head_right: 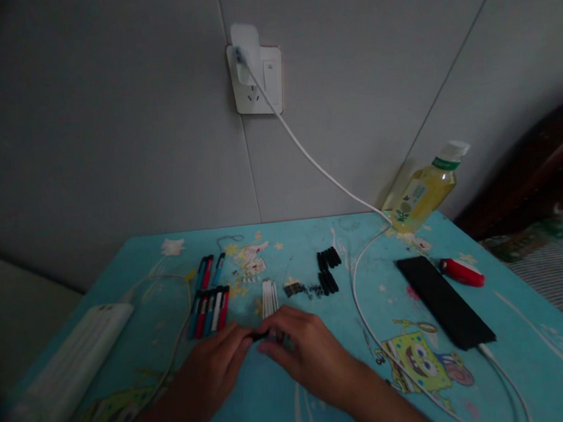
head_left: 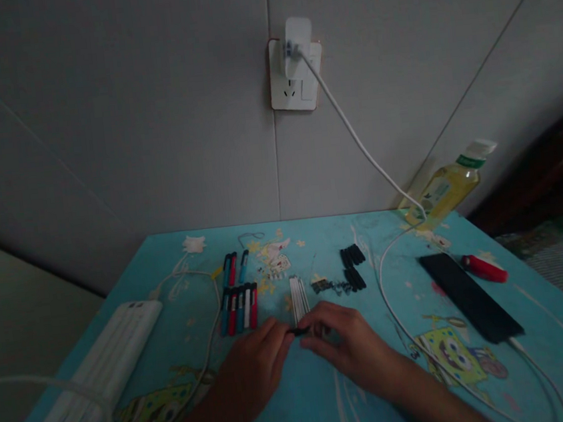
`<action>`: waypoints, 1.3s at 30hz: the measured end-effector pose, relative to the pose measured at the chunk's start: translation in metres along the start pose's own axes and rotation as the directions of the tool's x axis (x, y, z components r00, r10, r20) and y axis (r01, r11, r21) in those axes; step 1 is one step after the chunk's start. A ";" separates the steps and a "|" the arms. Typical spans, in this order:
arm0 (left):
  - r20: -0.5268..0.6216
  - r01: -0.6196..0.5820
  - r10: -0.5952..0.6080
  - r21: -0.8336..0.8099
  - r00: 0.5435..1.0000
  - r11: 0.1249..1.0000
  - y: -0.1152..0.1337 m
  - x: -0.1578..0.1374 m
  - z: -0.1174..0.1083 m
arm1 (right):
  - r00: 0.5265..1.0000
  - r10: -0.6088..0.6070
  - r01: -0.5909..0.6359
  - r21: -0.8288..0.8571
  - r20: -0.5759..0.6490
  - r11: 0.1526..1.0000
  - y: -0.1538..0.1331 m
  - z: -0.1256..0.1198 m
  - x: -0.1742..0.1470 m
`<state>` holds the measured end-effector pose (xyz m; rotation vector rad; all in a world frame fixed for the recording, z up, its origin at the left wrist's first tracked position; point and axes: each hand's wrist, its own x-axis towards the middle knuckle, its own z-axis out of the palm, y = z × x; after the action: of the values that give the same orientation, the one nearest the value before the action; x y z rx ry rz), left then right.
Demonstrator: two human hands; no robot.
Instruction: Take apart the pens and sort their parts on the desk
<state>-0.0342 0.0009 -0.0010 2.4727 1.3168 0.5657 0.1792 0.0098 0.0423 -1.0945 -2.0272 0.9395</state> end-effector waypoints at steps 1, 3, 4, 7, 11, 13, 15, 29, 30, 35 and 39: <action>0.008 0.005 -0.005 -0.015 1.000 1.000 0.001 -0.001 -0.001 | 1.000 0.012 -0.012 -0.010 -0.001 1.000 0.001 0.000 0.000; 0.023 0.004 -0.003 -0.034 1.000 0.999 0.004 -0.002 -0.001 | 0.998 0.056 -0.056 -0.070 0.001 0.996 0.003 0.002 0.000; 0.033 0.002 -0.001 -0.034 0.999 0.999 0.005 -0.003 -0.001 | 0.997 0.075 -0.073 -0.112 0.011 0.991 0.005 0.002 0.000; 0.035 0.009 -0.009 -0.002 0.999 1.000 0.007 -0.003 -0.002 | 0.996 0.081 -0.073 -0.166 0.042 0.983 0.008 0.001 0.000; 0.009 0.011 -0.012 0.047 1.000 0.999 0.007 0.000 -0.004 | 0.998 0.015 -0.013 -0.027 0.058 1.000 0.009 -0.002 0.001; 0.012 -0.006 0.006 0.038 1.000 0.999 0.007 0.000 -0.006 | 0.998 -0.007 0.009 -0.019 0.059 1.000 0.010 -0.002 0.001; 0.007 -0.027 0.027 0.009 1.000 1.000 0.008 0.000 -0.007 | 0.998 -0.012 0.016 -0.059 0.055 0.998 0.010 -0.001 0.000; 0.063 -0.063 0.062 0.020 0.996 0.998 0.012 -0.001 -0.010 | 0.988 -0.119 0.139 -0.222 0.099 0.965 0.014 -0.001 0.000; 0.070 -0.065 0.063 0.022 0.996 0.998 0.012 0.000 -0.010 | 0.989 -0.118 0.138 -0.262 0.094 0.955 0.015 -0.001 0.000; 0.065 -0.019 0.015 0.059 0.998 0.998 0.012 0.001 -0.010 | 0.998 -0.064 0.049 -0.468 -0.018 0.882 0.026 -0.002 0.002; 0.043 0.021 -0.023 0.054 0.999 0.998 0.012 0.001 -0.010 | 0.994 0.007 -0.081 -0.686 -0.110 0.723 0.038 0.000 0.005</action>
<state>-0.0300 -0.0045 0.0131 2.4949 1.3578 0.4744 0.1930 0.0295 0.0125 -1.5362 -2.3326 0.0904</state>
